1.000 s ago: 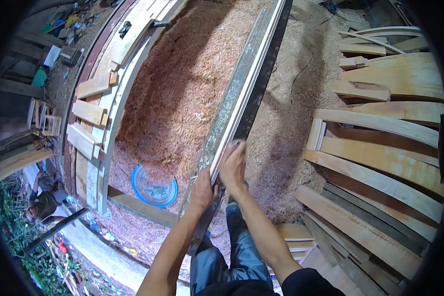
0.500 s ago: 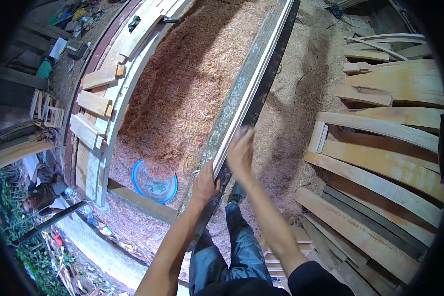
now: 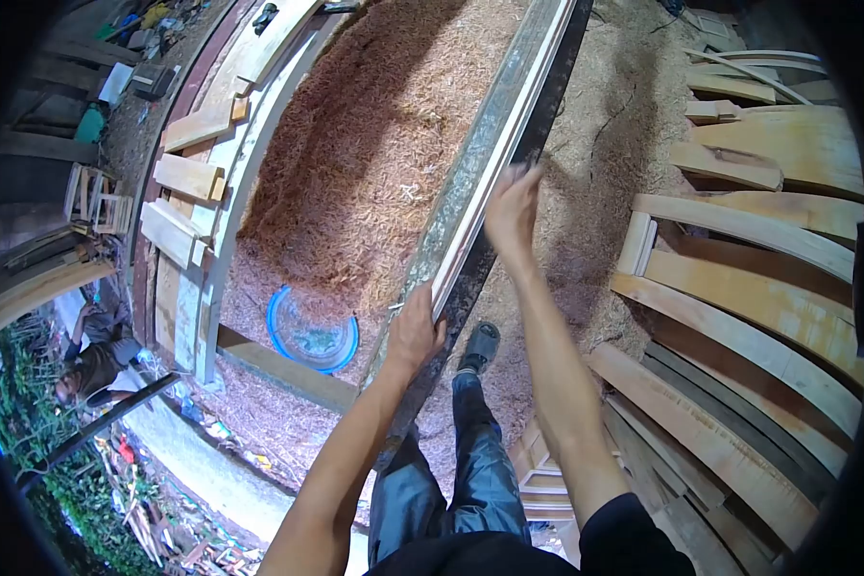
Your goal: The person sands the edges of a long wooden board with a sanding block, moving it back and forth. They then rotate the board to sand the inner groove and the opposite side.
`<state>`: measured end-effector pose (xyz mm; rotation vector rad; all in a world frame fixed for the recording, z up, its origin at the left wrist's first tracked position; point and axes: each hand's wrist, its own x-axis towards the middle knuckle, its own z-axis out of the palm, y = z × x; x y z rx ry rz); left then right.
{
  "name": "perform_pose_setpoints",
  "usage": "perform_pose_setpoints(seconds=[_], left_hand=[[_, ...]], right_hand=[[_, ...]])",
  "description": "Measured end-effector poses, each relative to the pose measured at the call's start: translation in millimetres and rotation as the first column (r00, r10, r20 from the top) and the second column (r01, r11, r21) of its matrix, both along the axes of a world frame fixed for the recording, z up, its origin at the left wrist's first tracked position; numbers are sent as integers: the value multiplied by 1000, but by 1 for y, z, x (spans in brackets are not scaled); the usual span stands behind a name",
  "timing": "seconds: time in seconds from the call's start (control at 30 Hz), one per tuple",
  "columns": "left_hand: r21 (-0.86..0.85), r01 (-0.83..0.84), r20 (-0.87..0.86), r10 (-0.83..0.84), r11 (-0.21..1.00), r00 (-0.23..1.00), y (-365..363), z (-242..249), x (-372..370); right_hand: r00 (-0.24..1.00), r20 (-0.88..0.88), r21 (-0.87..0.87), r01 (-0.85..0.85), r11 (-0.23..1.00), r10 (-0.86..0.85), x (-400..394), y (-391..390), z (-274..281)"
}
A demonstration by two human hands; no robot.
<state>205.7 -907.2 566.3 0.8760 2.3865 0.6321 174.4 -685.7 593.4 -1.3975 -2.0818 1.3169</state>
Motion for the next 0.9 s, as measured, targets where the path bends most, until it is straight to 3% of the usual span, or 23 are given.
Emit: perform_pose_setpoints(seconds=[0.03, 0.1, 0.17, 0.27, 0.37, 0.4, 0.43, 0.47, 0.57, 0.6, 0.7, 0.77, 0.83, 0.9], left_hand=[[-8, 5, -9, -5, 1000, 1000, 0, 0, -2], [4, 18, -5, -18, 1000, 1000, 1, 5, -3], [17, 8, 8, -8, 1000, 1000, 2, 4, -3], [25, 3, -3, -3, 1000, 1000, 2, 0, -6], [13, 8, -55, -7, 1000, 998, 0, 5, 1], [26, 1, -72, 1, 1000, 997, 1, 3, 1], [38, -6, -88, 9, 999, 996, 0, 2, 1], [40, -23, -68, 25, 999, 997, 0, 6, 3], [170, -17, -108, 36, 985, 993, -17, -3, 11], [213, -16, -96, 37, 977, 995, -28, -4, 15], [159, -22, -35, 27, 987, 999, -74, -5, 35], [226, -21, -35, 30, 974, 999, -103, -14, 46], [315, 13, -72, 10, 949, 997, -115, -11, 51], [251, 2, -72, 17, 968, 997, -113, -10, 53]], right_hand=[[1000, -20, -147, 9, 989, -12, 9, -22, 11], [1000, 14, -140, -25, 990, 27, 35, -78, 27], [995, -22, 200, -93, 975, 99, 65, -125, -1], [991, 40, 180, -131, 975, 126, 65, -123, -10], [999, 30, -69, 33, 997, -31, 34, -71, -5], [1000, -2, 62, 24, 998, -24, 25, -57, -12], [998, 56, 83, -30, 996, 26, 21, -50, 6], [999, 5, 256, -48, 965, 48, 25, -50, -11], [1000, -3, -49, -11, 999, 11, 42, -77, 12], [995, -87, 223, -23, 975, 43, 52, -96, -17], [989, -122, 99, -70, 993, 82, 89, -164, -4], [990, -75, 152, -103, 983, 115, 110, -208, -3], [993, -69, 223, -78, 972, 96, 113, -216, -7], [994, -90, 226, -39, 973, 60, 101, -193, -15]])
